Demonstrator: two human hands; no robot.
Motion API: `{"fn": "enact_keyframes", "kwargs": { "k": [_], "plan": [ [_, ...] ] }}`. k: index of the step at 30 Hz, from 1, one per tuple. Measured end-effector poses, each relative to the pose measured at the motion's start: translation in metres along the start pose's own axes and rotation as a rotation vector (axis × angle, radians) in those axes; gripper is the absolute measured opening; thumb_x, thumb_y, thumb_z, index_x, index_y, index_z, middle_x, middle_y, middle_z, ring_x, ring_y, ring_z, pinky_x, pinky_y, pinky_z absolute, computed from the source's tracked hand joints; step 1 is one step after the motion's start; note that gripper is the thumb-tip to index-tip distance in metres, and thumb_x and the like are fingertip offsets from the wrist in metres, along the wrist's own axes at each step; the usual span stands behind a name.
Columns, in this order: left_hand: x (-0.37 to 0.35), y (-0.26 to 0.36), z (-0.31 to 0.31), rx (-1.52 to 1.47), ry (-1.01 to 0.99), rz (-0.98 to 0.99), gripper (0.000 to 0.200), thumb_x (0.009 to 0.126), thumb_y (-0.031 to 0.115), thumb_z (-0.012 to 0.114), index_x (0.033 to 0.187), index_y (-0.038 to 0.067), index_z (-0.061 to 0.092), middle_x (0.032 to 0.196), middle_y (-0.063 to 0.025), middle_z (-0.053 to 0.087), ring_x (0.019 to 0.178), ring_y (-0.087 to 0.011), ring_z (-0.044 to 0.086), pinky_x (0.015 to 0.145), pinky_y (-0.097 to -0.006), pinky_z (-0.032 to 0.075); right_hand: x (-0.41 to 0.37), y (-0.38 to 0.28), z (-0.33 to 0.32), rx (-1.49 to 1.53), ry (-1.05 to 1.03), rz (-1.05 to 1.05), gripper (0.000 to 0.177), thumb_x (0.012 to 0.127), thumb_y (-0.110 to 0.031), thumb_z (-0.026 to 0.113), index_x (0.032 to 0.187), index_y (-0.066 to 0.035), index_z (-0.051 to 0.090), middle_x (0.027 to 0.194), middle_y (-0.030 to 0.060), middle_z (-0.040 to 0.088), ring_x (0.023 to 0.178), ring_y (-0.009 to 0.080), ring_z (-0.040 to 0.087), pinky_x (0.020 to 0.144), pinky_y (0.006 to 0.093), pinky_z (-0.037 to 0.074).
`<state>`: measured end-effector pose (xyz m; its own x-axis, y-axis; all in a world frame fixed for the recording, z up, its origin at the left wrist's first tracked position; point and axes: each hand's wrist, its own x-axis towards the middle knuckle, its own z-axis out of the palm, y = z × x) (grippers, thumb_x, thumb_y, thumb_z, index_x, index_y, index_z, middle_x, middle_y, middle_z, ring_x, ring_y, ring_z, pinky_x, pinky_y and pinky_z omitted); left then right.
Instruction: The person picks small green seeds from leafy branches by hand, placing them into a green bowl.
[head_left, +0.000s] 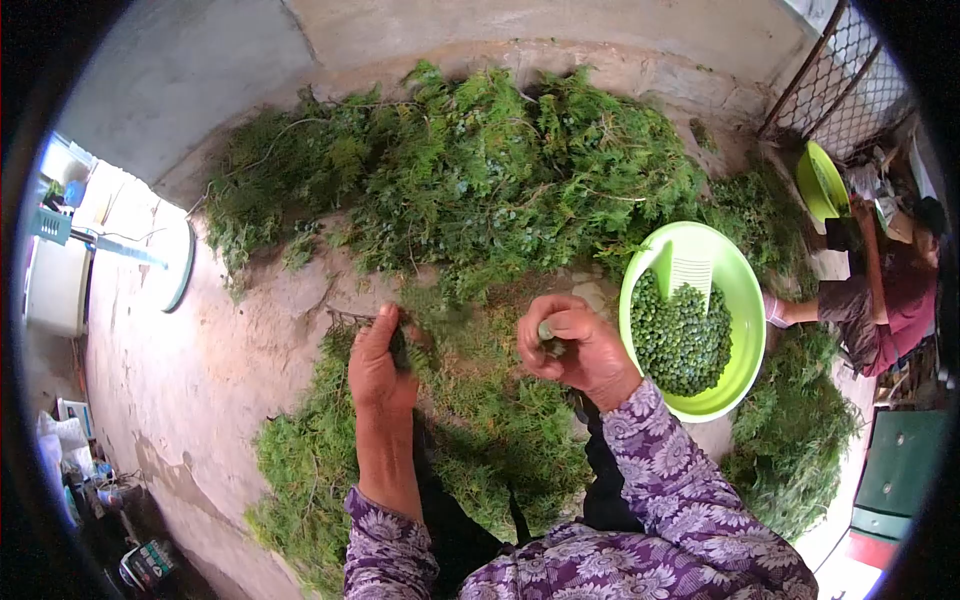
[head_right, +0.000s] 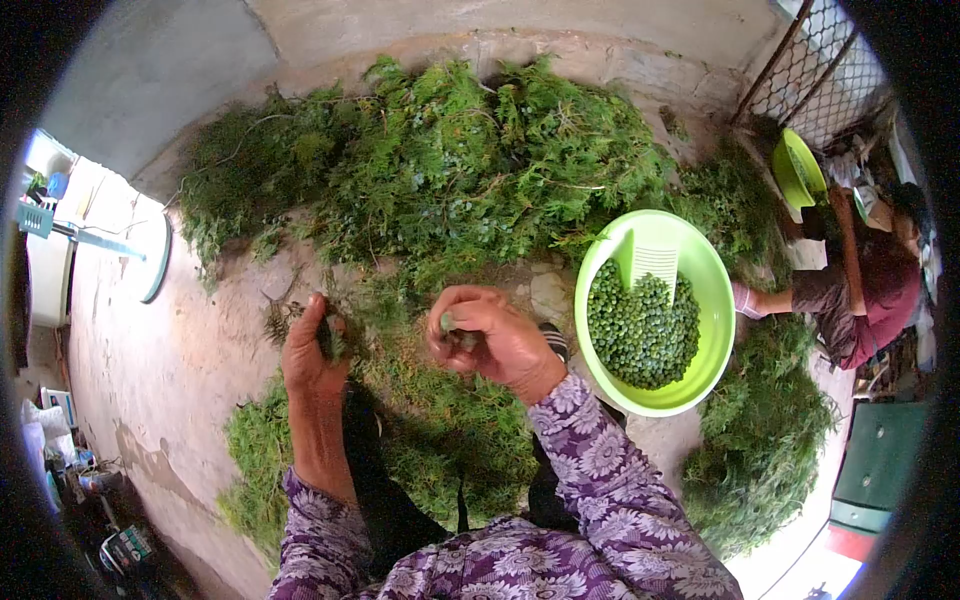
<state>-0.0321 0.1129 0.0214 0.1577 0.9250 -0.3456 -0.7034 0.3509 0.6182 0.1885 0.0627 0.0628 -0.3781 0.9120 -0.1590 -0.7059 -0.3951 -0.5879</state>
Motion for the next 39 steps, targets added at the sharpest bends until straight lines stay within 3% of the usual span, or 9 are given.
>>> {"fn": "enact_keyframes", "kwargs": {
  "k": [3,4,11,13,22,26,28,38,39],
  "plan": [
    [-0.009,-0.004,0.022,0.0,0.19,-0.099,0.02,0.086,0.021,0.051,0.088,0.002,0.057,0.08,-0.0095,0.062,0.068,-0.0192,0.057,0.063,-0.0329,0.046,0.003,-0.003,0.022,-0.043,0.107,0.044,0.02,0.075,-0.007,0.045,0.093,-0.001,0.052,0.079,0.0088,0.057,0.052,0.008,0.05,0.037,0.0163,0.032],
    [-0.007,-0.009,0.019,-0.016,0.093,-0.101,0.026,0.088,0.027,0.046,0.095,0.004,0.055,0.088,-0.0112,0.061,0.079,-0.0223,0.057,0.073,-0.0374,0.044,0.006,0.0,0.016,-0.106,0.018,0.09,0.029,0.076,-0.008,0.049,0.104,-0.001,0.048,0.085,0.0084,0.057,0.055,0.0081,0.052,0.04,0.016,0.034],
    [-0.003,-0.02,0.027,-0.087,0.072,-0.135,0.031,0.09,0.03,0.042,0.105,0.004,0.048,0.102,-0.0125,0.057,0.092,-0.0243,0.053,0.082,-0.0401,0.04,0.02,0.024,0.014,-0.423,0.041,0.183,0.02,0.078,-0.013,0.059,0.095,-0.003,0.054,0.078,0.002,0.055,0.057,0.0046,0.048,0.046,0.0164,0.036],
    [-0.003,-0.023,0.024,-0.083,0.021,-0.183,0.03,0.09,0.029,0.041,0.105,0.004,0.048,0.104,-0.0124,0.055,0.093,-0.0246,0.052,0.083,-0.0407,0.04,0.021,0.03,0.016,-0.821,0.165,0.005,0.019,0.077,-0.014,0.062,0.091,-0.005,0.055,0.073,-0.0026,0.052,0.057,0.0032,0.046,0.047,0.0171,0.037],
    [-0.009,-0.039,0.03,-0.149,0.004,-0.235,0.026,0.09,0.026,0.041,0.103,0.005,0.049,0.096,-0.0101,0.055,0.089,-0.0252,0.052,0.079,-0.0401,0.043,0.029,0.045,0.011,-1.37,0.343,-0.424,0.029,0.067,-0.01,0.068,0.092,-0.003,0.055,0.072,0.0045,0.052,0.054,0.0092,0.048,0.048,0.0236,0.039],
    [-0.005,-0.043,0.019,-0.113,0.006,-0.232,0.023,0.09,0.023,0.042,0.101,0.005,0.05,0.096,-0.009,0.055,0.088,-0.0236,0.053,0.079,-0.0388,0.043,0.03,0.038,0.013,-1.436,0.306,-0.465,0.027,0.066,-0.008,0.067,0.09,-0.004,0.055,0.071,0.0067,0.051,0.054,0.0128,0.048,0.048,0.0258,0.04],
    [-0.006,-0.04,0.021,-0.12,0.038,-0.239,0.02,0.09,0.021,0.043,0.1,0.005,0.05,0.095,-0.0078,0.055,0.088,-0.0222,0.053,0.078,-0.0373,0.043,0.029,0.033,0.015,-1.373,0.228,-0.352,0.027,0.066,-0.013,0.064,0.09,-0.004,0.053,0.071,0.0138,0.05,0.06,0.0295,0.052,0.055,0.0381,0.041],
    [-0.012,-0.039,0.029,-0.007,0.029,-0.286,0.013,0.086,0.018,0.052,0.091,0.006,0.052,0.086,-0.0053,0.057,0.075,-0.0152,0.055,0.064,-0.0311,0.044,0.032,0.033,0.002,-1.317,0.183,-0.431,0.02,0.071,-0.013,0.059,0.087,-0.003,0.054,0.07,0.0153,0.053,0.063,0.0292,0.055,0.056,0.0357,0.043],
    [-0.014,-0.038,0.033,0.019,0.081,-0.264,0.013,0.084,0.016,0.055,0.091,0.006,0.051,0.084,-0.0051,0.057,0.072,-0.0151,0.055,0.063,-0.0303,0.044,0.031,0.032,0.0,-1.287,0.191,-0.414,0.018,0.074,-0.013,0.057,0.088,-0.002,0.054,0.07,0.0106,0.054,0.061,0.0217,0.053,0.054,0.0318,0.042]
  ]
}}
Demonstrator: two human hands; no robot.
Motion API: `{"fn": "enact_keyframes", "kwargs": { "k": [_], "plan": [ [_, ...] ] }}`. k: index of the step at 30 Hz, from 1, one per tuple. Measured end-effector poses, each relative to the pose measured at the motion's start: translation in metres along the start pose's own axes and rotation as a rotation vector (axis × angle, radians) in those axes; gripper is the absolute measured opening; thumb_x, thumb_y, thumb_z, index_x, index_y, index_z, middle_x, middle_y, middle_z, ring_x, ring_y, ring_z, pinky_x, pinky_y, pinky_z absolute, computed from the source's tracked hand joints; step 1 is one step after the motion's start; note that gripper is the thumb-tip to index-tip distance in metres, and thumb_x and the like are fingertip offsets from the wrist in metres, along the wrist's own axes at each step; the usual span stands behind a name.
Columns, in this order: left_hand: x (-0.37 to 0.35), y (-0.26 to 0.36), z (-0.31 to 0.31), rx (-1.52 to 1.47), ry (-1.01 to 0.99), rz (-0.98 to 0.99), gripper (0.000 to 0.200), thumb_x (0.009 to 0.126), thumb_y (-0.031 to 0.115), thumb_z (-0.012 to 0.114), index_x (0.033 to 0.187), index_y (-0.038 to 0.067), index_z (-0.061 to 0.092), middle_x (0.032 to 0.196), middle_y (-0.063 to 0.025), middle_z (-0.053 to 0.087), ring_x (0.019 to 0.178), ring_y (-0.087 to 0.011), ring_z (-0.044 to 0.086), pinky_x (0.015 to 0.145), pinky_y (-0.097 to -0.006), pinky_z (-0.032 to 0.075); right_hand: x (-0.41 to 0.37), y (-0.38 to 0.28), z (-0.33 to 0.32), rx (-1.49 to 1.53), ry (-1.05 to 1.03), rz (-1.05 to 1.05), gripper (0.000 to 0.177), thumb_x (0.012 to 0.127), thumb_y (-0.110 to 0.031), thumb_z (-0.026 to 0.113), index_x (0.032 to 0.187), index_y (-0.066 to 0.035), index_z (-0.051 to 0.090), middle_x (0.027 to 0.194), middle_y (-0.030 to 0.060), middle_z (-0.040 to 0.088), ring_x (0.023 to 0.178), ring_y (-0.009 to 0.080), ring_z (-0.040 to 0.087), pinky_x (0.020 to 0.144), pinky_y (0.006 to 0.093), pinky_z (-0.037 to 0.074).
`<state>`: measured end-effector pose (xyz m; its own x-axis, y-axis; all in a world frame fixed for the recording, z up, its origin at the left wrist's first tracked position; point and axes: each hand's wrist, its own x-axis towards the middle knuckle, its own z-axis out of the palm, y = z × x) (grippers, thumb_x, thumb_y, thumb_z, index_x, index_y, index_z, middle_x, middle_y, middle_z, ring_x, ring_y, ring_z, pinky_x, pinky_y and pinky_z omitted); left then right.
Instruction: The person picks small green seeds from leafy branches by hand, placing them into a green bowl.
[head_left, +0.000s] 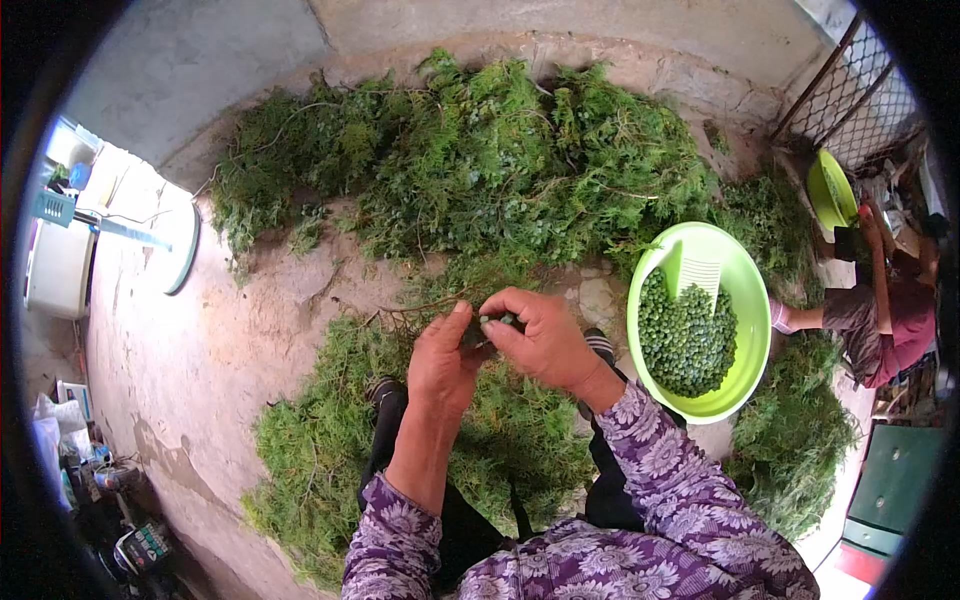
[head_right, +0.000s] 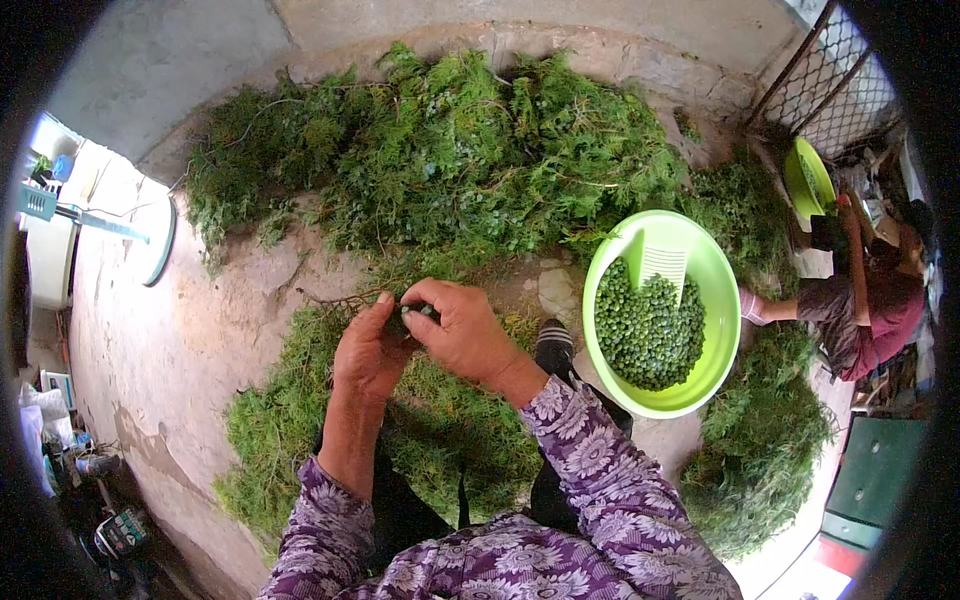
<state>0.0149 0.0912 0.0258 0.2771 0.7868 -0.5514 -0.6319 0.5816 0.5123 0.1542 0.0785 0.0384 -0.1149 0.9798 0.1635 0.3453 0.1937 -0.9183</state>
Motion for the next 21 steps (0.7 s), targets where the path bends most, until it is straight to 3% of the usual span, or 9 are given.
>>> {"fn": "enact_keyframes", "kwargs": {
  "k": [1,2,4,5,7,11,13,17,21],
  "plan": [
    [-0.001,0.0,0.002,0.018,0.055,0.023,0.014,0.081,0.015,0.058,0.09,0.006,0.051,0.081,-0.0049,0.057,0.069,-0.015,0.056,0.062,-0.0295,0.044,0.0,0.001,-0.002,0.028,0.001,0.021,0.017,0.078,-0.013,0.056,0.089,-0.001,0.054,0.071,0.0059,0.056,0.058,0.0143,0.052,0.053,0.0278,0.042],
    [-0.001,0.0,0.002,0.019,0.054,0.022,0.014,0.081,0.015,0.058,0.09,0.006,0.051,0.081,-0.0049,0.057,0.069,-0.015,0.056,0.062,-0.0295,0.044,0.0,0.001,-0.004,0.027,0.002,0.022,0.017,0.078,-0.013,0.056,0.089,-0.001,0.054,0.071,0.0059,0.056,0.058,0.0143,0.052,0.053,0.0278,0.042],
    [0.001,-0.002,-0.001,0.14,0.143,0.133,0.016,0.078,0.012,0.062,0.088,0.005,0.052,0.08,-0.0049,0.057,0.069,-0.0146,0.056,0.062,-0.0291,0.044,0.0,-0.004,-0.008,0.343,-0.128,0.382,0.017,0.079,-0.014,0.054,0.09,-0.001,0.053,0.073,0.0046,0.056,0.053,0.0081,0.049,0.046,0.0235,0.039],
    [0.002,-0.002,-0.002,0.141,0.143,0.134,0.016,0.078,0.012,0.062,0.088,0.005,0.052,0.08,-0.0049,0.057,0.069,-0.0146,0.056,0.062,-0.0291,0.044,0.0,-0.008,-0.012,0.344,-0.128,0.382,0.017,0.079,-0.014,0.054,0.09,-0.001,0.053,0.073,0.0046,0.056,0.053,0.0081,0.049,0.046,0.0235,0.039],
    [0.005,0.0,-0.005,0.094,0.179,0.143,0.014,0.078,0.011,0.063,0.086,0.006,0.052,0.08,-0.0044,0.057,0.07,-0.0146,0.056,0.062,-0.0282,0.044,0.001,-0.016,-0.022,0.81,-0.402,0.673,0.014,0.079,-0.012,0.053,0.09,-0.002,0.051,0.075,0.006,0.057,0.049,0.0055,0.047,0.041,0.0181,0.035],
    [0.005,0.013,-0.002,-0.018,0.159,0.118,0.012,0.079,0.01,0.061,0.085,0.007,0.051,0.078,-0.0027,0.055,0.069,-0.0163,0.055,0.06,-0.0298,0.045,-0.009,-0.013,-0.018,1.103,-0.457,0.758,0.011,0.079,-0.009,0.052,0.088,-0.003,0.051,0.077,0.0072,0.057,0.05,0.0057,0.047,0.039,0.0163,0.033],
    [0.01,0.007,-0.013,-0.032,0.125,0.073,0.01,0.08,0.012,0.058,0.085,0.007,0.051,0.076,-0.0037,0.055,0.068,-0.0179,0.054,0.06,-0.032,0.044,-0.008,-0.02,-0.017,1.254,-0.284,0.676,0.013,0.08,-0.011,0.052,0.089,-0.002,0.051,0.074,0.0048,0.056,0.051,0.0065,0.051,0.037,0.0146,0.031],
    [0.015,0.0,-0.016,-0.025,0.102,0.069,0.009,0.082,0.015,0.055,0.086,0.007,0.052,0.075,-0.0056,0.055,0.068,-0.0201,0.054,0.061,-0.0339,0.044,-0.003,-0.009,-0.017,1.201,-0.243,0.638,0.015,0.079,-0.013,0.055,0.09,-0.004,0.051,0.079,0.0057,0.057,0.053,0.0072,0.053,0.039,0.0154,0.035],
    [0.012,0.0,-0.007,-0.024,0.09,0.053,0.01,0.082,0.014,0.056,0.086,0.007,0.051,0.077,-0.0053,0.055,0.068,-0.0203,0.054,0.062,-0.0348,0.045,-0.003,-0.007,-0.009,0.712,-0.141,0.589,0.021,0.077,-0.015,0.062,0.091,-0.003,0.052,0.078,0.004,0.056,0.061,0.0062,0.053,0.043,0.0178,0.039]
  ]
}}
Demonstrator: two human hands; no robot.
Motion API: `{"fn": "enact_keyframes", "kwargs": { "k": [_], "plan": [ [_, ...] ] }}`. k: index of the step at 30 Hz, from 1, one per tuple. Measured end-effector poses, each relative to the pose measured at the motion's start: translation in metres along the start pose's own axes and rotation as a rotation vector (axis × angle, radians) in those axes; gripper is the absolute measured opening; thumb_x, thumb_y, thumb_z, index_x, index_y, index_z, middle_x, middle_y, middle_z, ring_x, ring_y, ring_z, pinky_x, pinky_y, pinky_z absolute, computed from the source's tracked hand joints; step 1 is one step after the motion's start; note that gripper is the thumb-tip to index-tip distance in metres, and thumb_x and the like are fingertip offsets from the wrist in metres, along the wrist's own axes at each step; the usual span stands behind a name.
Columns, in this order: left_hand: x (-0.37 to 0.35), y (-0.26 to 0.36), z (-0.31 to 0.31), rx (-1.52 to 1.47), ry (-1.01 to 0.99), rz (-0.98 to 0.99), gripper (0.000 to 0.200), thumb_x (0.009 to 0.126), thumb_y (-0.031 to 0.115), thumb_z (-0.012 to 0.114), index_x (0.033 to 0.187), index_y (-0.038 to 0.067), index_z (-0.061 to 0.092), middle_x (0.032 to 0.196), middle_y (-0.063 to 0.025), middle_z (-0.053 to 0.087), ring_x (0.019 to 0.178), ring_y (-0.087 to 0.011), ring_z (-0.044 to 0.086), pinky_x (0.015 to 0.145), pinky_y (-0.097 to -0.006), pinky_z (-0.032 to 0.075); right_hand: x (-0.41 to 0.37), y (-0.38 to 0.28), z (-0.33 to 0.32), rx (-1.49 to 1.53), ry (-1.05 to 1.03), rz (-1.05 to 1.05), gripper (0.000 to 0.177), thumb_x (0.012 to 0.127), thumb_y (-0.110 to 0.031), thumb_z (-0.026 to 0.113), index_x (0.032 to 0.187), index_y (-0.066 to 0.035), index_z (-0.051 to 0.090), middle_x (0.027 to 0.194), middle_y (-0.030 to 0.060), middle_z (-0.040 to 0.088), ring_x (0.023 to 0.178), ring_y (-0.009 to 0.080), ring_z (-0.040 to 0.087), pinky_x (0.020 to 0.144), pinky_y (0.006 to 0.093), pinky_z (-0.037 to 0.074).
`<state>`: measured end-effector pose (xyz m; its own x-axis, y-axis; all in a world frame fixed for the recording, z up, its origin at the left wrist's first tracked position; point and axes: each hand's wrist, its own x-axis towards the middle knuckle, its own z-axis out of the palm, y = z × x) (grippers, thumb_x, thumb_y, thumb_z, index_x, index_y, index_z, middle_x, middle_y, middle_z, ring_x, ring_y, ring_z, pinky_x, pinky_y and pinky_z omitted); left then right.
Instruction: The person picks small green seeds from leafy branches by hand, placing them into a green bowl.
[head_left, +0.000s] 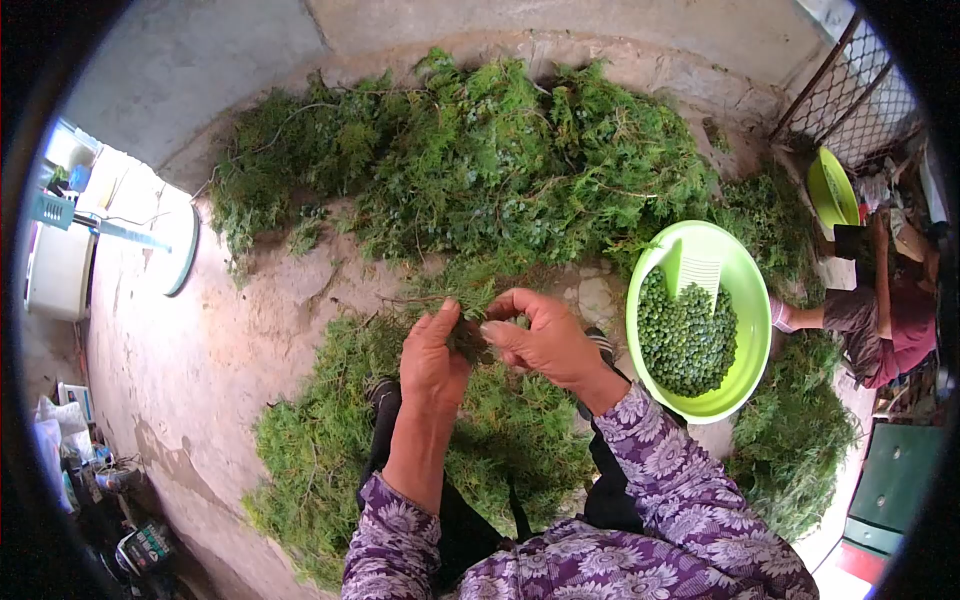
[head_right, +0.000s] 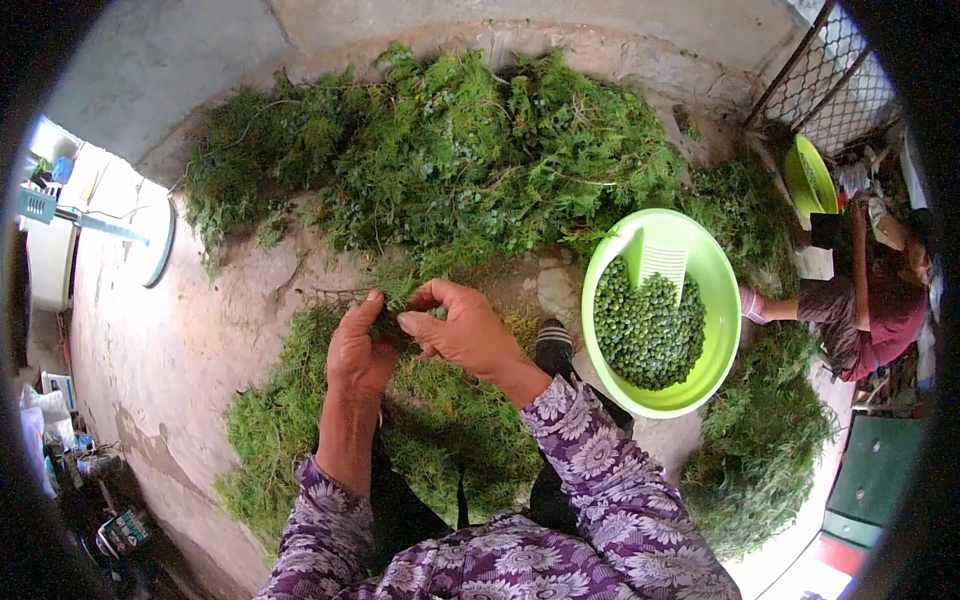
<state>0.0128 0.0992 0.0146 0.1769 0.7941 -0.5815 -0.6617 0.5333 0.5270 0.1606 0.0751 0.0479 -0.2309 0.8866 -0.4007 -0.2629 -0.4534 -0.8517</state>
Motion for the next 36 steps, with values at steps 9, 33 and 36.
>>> {"fn": "enact_keyframes", "kwargs": {
  "k": [9,33,36],
  "plan": [
    [-0.01,-0.003,0.007,0.014,-0.011,-0.019,0.011,0.08,0.009,0.058,0.089,0.006,0.053,0.084,-0.004,0.056,0.075,-0.018,0.055,0.065,-0.0345,0.047,0.011,0.017,0.002,-0.566,0.253,-0.416,0.033,0.07,-0.022,0.068,0.088,0.001,0.054,0.072,0.0081,0.058,0.061,0.0124,0.05,0.057,0.0307,0.043],
    [-0.002,-0.013,-0.002,-0.135,-0.162,0.023,0.029,0.089,0.029,0.043,0.104,0.004,0.047,0.099,-0.0083,0.054,0.091,-0.0226,0.052,0.082,-0.039,0.042,0.016,0.024,0.017,-0.448,0.247,-0.392,0.026,0.068,-0.016,0.066,0.086,-0.001,0.054,0.07,0.0073,0.057,0.061,0.013,0.055,0.056,0.0269,0.044],
    [-0.006,-0.015,0.004,-0.13,-0.151,0.009,0.026,0.089,0.029,0.045,0.098,0.005,0.049,0.092,-0.006,0.054,0.085,-0.0205,0.052,0.079,-0.0373,0.043,0.017,0.028,0.018,-0.548,0.314,-0.494,0.028,0.066,-0.017,0.066,0.085,-0.001,0.055,0.072,0.0118,0.057,0.063,0.0151,0.055,0.058,0.029,0.044]
  ]
}}
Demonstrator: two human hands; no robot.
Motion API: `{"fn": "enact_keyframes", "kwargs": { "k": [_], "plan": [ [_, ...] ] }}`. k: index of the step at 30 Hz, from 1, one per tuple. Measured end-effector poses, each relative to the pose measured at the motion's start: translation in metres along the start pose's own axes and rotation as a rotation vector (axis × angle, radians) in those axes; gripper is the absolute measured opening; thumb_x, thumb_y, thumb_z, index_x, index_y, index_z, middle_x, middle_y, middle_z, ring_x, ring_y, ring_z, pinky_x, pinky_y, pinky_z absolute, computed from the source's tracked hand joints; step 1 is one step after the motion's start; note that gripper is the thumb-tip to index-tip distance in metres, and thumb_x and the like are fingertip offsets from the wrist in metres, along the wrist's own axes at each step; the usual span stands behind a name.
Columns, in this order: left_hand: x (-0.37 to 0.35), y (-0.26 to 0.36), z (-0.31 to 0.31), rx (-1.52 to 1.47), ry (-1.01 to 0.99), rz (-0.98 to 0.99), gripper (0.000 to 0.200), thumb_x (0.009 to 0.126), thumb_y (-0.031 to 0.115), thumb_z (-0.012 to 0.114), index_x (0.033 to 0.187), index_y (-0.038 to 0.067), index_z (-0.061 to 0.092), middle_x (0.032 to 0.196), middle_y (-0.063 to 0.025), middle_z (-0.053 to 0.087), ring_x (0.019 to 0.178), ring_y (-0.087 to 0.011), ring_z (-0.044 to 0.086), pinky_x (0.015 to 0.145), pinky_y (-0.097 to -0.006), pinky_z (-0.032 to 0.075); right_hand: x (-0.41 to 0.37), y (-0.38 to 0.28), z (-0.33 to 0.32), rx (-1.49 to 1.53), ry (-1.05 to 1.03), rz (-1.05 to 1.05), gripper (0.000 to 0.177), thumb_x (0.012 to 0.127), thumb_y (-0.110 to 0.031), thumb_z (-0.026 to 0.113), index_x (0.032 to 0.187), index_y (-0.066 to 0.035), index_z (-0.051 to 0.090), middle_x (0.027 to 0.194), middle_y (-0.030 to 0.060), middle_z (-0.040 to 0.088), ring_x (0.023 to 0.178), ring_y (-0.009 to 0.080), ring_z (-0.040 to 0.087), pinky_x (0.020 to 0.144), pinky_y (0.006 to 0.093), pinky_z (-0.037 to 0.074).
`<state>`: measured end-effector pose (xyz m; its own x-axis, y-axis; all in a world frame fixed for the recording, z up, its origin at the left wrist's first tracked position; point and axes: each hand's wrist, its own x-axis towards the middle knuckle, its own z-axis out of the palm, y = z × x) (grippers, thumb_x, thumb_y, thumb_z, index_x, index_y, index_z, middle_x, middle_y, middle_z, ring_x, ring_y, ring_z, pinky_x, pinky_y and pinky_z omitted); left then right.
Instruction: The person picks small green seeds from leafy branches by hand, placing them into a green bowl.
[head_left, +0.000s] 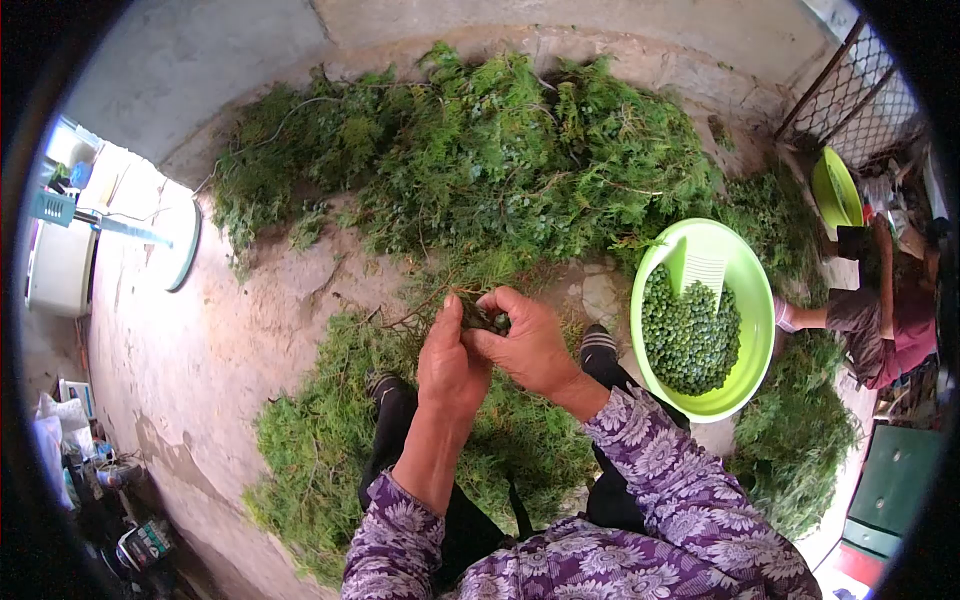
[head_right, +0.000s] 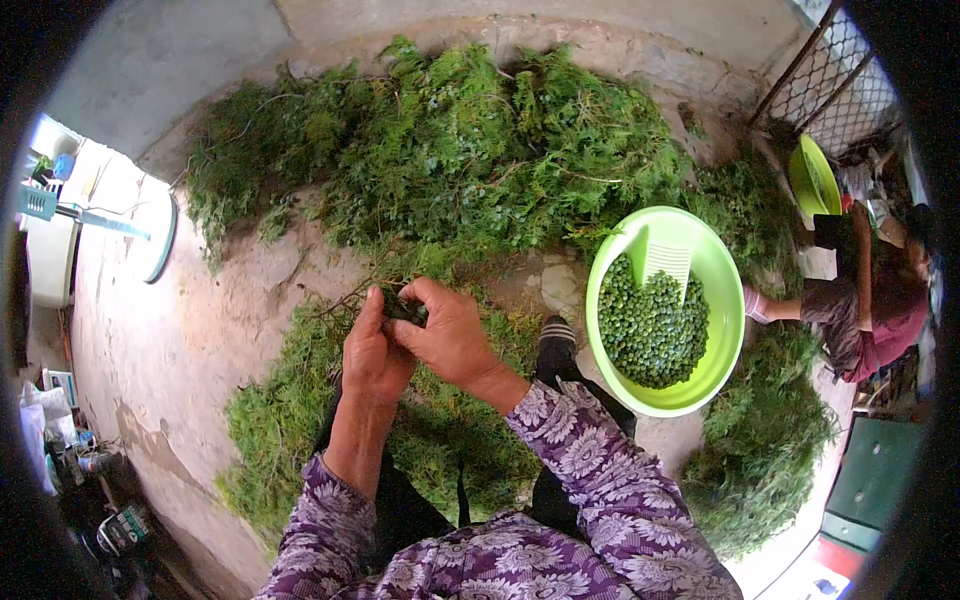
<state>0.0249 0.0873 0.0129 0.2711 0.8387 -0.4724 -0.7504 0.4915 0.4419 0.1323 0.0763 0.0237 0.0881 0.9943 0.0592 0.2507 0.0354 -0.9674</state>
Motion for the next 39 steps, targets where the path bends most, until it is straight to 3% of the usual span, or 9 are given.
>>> {"fn": "enact_keyframes", "kwargs": {
  "k": [8,14,16,17,19,22,28,36,39],
  "plan": [
    [0.002,-0.003,-0.013,0.027,-0.006,-0.022,0.024,0.09,0.027,0.043,0.097,0.006,0.049,0.092,-0.0067,0.054,0.086,-0.0203,0.052,0.077,-0.0369,0.043,0.007,0.0,-0.012,0.103,-0.172,0.224,0.028,0.066,-0.025,0.062,0.076,0.001,0.057,0.06,0.012,0.054,0.055,0.0154,0.052,0.052,0.0313,0.042],
    [-0.003,0.003,-0.004,0.161,0.095,0.062,0.024,0.09,0.025,0.041,0.1,0.004,0.048,0.095,-0.0086,0.054,0.089,-0.0222,0.052,0.08,-0.0376,0.042,0.01,0.0,-0.021,-0.077,-0.364,0.361,0.022,0.068,-0.021,0.06,0.067,0.0,0.055,0.054,0.0071,0.052,0.05,0.0119,0.049,0.044,0.0304,0.038],
    [-0.001,0.023,0.006,0.083,0.006,0.234,0.025,0.091,0.024,0.039,0.103,0.003,0.047,0.102,-0.0115,0.054,0.096,-0.0258,0.052,0.084,-0.0388,0.042,0.005,-0.012,-0.028,0.375,-0.641,0.575,0.013,0.075,-0.013,0.057,0.079,-0.001,0.054,0.064,0.004,0.054,0.043,0.0072,0.045,0.037,0.0201,0.034],
    [0.002,0.029,0.002,0.082,0.007,0.236,0.025,0.091,0.024,0.039,0.103,0.003,0.047,0.102,-0.0115,0.054,0.096,-0.0258,0.052,0.084,-0.0388,0.042,0.001,-0.012,-0.028,0.375,-0.643,0.575,0.013,0.075,-0.013,0.057,0.079,-0.001,0.054,0.064,0.004,0.054,0.043,0.0072,0.045,0.037,0.0201,0.034],
    [0.006,0.037,-0.006,-0.077,0.026,0.221,0.028,0.091,0.024,0.037,0.106,0.002,0.046,0.106,-0.0142,0.054,0.101,-0.0289,0.051,0.086,-0.0403,0.042,-0.005,-0.012,-0.029,0.879,-0.618,0.65,0.012,0.076,-0.01,0.054,0.085,-0.003,0.051,0.072,0.0053,0.055,0.047,0.0074,0.046,0.038,0.0192,0.033],
    [0.005,0.042,-0.004,-0.163,0.085,0.177,0.029,0.092,0.024,0.034,0.108,0.001,0.045,0.105,-0.0143,0.055,0.1,-0.0298,0.052,0.083,-0.0407,0.043,0.001,-0.007,-0.033,0.959,-0.589,0.599,0.015,0.079,-0.012,0.053,0.092,-0.006,0.048,0.079,0.0029,0.054,0.05,0.0061,0.048,0.038,0.0162,0.032],
    [0.007,0.041,-0.007,-0.167,0.027,0.133,0.029,0.092,0.023,0.034,0.109,0.002,0.044,0.106,-0.0139,0.055,0.1,-0.0302,0.052,0.08,-0.0394,0.045,0.007,0.004,-0.031,0.902,-0.28,0.658,0.018,0.082,-0.019,0.056,0.091,-0.005,0.049,0.078,0.002,0.053,0.05,0.0048,0.047,0.038,0.0163,0.031],
    [0.004,0.028,0.0,-0.125,-0.046,0.084,0.029,0.091,0.024,0.036,0.108,0.002,0.045,0.105,-0.0132,0.055,0.099,-0.0291,0.053,0.08,-0.0384,0.045,0.008,-0.006,-0.018,0.635,-0.272,0.578,0.029,0.078,-0.023,0.063,0.091,-0.001,0.051,0.067,0.0017,0.052,0.045,0.0045,0.044,0.037,0.0186,0.03],
    [0.002,0.028,0.001,-0.118,-0.021,0.082,0.025,0.091,0.025,0.039,0.102,0.004,0.048,0.095,-0.0111,0.058,0.09,-0.0266,0.055,0.077,-0.0372,0.046,0.007,-0.008,-0.018,0.61,-0.249,0.567,0.025,0.079,-0.022,0.063,0.087,-0.001,0.053,0.066,0.0021,0.052,0.044,0.0044,0.043,0.036,0.0181,0.029]
  ]
}}
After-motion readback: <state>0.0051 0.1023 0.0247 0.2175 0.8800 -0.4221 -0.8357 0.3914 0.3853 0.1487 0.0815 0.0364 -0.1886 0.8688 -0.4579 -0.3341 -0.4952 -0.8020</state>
